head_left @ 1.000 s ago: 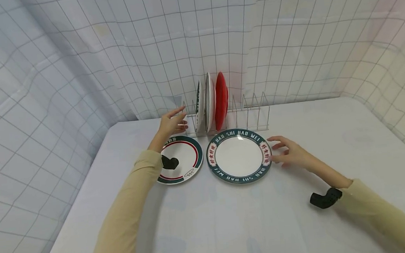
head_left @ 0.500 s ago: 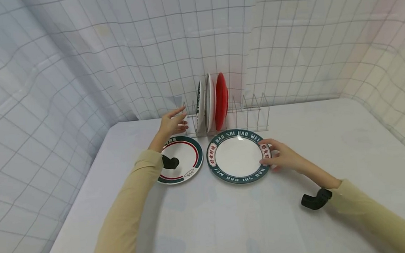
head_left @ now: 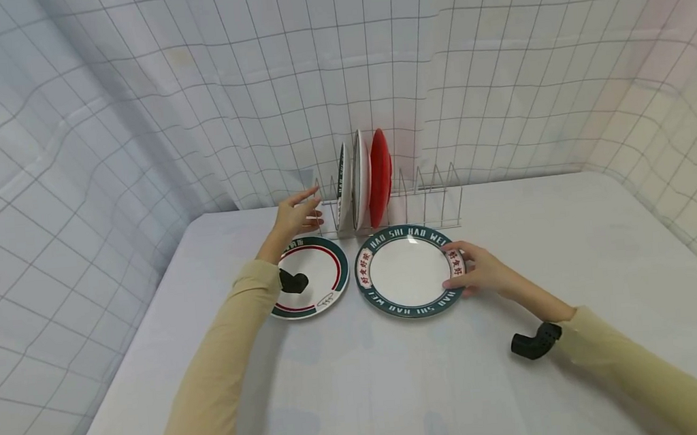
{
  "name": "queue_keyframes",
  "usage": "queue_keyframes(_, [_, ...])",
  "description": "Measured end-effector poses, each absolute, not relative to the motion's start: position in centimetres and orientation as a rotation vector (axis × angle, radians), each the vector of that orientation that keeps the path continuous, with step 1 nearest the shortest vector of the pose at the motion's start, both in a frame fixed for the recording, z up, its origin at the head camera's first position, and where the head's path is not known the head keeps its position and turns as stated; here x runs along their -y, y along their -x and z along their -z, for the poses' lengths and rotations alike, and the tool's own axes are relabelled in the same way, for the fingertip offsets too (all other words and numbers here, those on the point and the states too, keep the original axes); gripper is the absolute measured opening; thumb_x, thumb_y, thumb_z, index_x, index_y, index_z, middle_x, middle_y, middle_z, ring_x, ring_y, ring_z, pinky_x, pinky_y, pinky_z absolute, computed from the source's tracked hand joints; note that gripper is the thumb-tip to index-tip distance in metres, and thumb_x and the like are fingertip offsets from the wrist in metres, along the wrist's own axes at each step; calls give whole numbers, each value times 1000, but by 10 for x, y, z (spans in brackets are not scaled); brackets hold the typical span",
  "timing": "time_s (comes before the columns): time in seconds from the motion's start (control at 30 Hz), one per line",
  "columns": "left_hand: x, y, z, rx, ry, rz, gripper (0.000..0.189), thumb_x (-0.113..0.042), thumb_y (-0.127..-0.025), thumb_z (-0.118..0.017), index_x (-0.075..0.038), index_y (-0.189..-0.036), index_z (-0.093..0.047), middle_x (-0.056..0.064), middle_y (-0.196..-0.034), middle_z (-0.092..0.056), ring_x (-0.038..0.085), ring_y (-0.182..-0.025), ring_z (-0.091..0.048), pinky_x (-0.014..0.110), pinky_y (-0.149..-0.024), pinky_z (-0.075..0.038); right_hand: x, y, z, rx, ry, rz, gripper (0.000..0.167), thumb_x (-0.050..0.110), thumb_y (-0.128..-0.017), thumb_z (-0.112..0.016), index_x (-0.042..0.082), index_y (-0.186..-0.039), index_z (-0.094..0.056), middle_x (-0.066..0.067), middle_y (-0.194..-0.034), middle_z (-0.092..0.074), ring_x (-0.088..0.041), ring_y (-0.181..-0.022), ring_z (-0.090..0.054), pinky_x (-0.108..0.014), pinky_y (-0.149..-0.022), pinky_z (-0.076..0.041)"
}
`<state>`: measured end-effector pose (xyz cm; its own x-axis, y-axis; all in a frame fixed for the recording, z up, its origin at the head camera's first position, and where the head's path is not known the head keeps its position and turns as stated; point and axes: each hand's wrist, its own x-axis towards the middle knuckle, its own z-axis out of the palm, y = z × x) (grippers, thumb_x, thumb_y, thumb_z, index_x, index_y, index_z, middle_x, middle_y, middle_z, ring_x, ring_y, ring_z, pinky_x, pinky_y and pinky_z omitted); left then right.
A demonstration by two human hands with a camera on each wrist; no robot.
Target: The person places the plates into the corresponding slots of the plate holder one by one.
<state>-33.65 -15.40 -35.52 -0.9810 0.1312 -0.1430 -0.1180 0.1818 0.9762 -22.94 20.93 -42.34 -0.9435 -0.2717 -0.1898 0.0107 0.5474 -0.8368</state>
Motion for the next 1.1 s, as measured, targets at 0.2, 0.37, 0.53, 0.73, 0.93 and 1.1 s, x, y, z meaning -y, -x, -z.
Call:
queue_keyframes(0.2, [154,336,354,-2274,-10,-1878,46,-22,-99,-53,-17,-144,-46,17,-96,-61,35,-93,-67,52,-98,-49,-209,232,421,-2459,240,1330,81,10,-78,-79,9,-146,-35,-36,-130,-42,-13,-64,-55,-23,-54,-52])
queue_keyframes(0.37, [154,337,355,-2262,3,-1876,46,-22,-99,-53,-16,-145,-45,17,-97,-61,31,-89,-68,52,-98,-49,-211,233,416,-2388,241,1325,84,8,-79,-77,10,-149,-32,-37,-135,-40,-14,-72,-55,-23,-54,-51])
queue_keyframes(0.53, [155,339,356,-2255,-3,-1879,46,-22,-100,-53,-17,-145,-45,21,-101,-61,28,-85,-69,52,-98,-49,-215,232,411,-2320,241,1328,82,8,-81,-75,10,-150,-31,-31,-128,-42,-16,-80,-52,-21,-55,-48])
queue_keyframes(0.73, [156,339,356,-2259,-13,-1884,46,-22,-100,-53,-17,-145,-45,23,-104,-61,31,-88,-69,52,-98,-49,-219,231,409,-2250,258,1362,78,5,-83,-71,7,-150,-30,-28,-139,-27,-16,-83,-48,-20,-56,-45])
queue_keyframes(0.93, [156,338,356,-2256,-14,-1886,46,-22,-100,-53,-17,-145,-45,17,-96,-61,39,-97,-66,53,-99,-48,-223,227,408,-2202,285,1413,72,2,-86,-64,2,-150,-30,-25,-145,-16,-10,-72,-45,-19,-57,-43])
queue_keyframes(1.1, [158,344,364,-2298,-32,-1870,46,-25,-99,-54,-18,-145,-46,22,-102,-62,23,-80,-70,47,-93,-54,-226,226,413,-2190,350,1474,74,1,-88,-60,4,-151,-24,-26,-144,-17,-12,-80,-50,-23,-62,-48])
